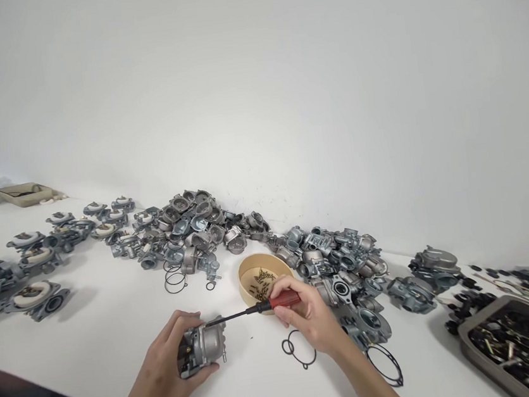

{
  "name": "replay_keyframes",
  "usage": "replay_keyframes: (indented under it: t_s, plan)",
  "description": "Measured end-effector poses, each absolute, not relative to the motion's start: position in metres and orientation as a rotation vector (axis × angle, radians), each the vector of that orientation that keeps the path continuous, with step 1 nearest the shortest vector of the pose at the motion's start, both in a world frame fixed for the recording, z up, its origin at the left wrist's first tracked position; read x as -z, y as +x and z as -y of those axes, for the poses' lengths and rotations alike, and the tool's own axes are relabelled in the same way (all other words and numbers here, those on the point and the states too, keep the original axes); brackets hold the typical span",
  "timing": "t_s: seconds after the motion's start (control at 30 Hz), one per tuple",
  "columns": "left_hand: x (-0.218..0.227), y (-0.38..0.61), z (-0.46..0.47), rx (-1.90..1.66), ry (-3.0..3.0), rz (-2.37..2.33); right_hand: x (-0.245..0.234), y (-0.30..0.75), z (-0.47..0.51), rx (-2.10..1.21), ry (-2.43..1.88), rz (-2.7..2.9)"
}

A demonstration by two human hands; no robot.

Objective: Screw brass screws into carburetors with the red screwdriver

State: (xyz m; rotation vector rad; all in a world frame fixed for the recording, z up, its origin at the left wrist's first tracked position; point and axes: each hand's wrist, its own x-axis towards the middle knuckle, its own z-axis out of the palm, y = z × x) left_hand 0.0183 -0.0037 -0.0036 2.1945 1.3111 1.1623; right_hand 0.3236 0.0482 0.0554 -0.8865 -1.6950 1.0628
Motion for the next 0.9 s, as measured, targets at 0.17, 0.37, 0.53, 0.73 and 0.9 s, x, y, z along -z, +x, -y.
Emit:
replay_keyframes:
  t_s: [0.17, 0.37, 0.53, 0.73, 0.9]
  plan:
    - [0.007, 0.018, 0.004, -1.197, 2.329, -1.312, -0.053, 0.324, -0.049, -1.071, -1.039, 1.646]
    - [0.006, 0.018, 0.004, -1.228, 2.298, -1.308, -0.056, 0.319, -0.049, -1.204, -1.173, 1.593]
    - [-0.004, 0.016, 0.004, -1.147, 2.114, -1.329, -0.064, 0.320, -0.044, -1.183, -1.116, 1.714]
    - [0.004, 0.016, 0.004, -1.189, 2.226, -1.272, -0.060, 0.323, -0.046, -1.296, -1.100, 1.654]
    - [-0.001, 0.019, 0.003, -1.195, 1.949, -1.376, -0.063, 0.319, -0.047, -1.162, -1.125, 1.677]
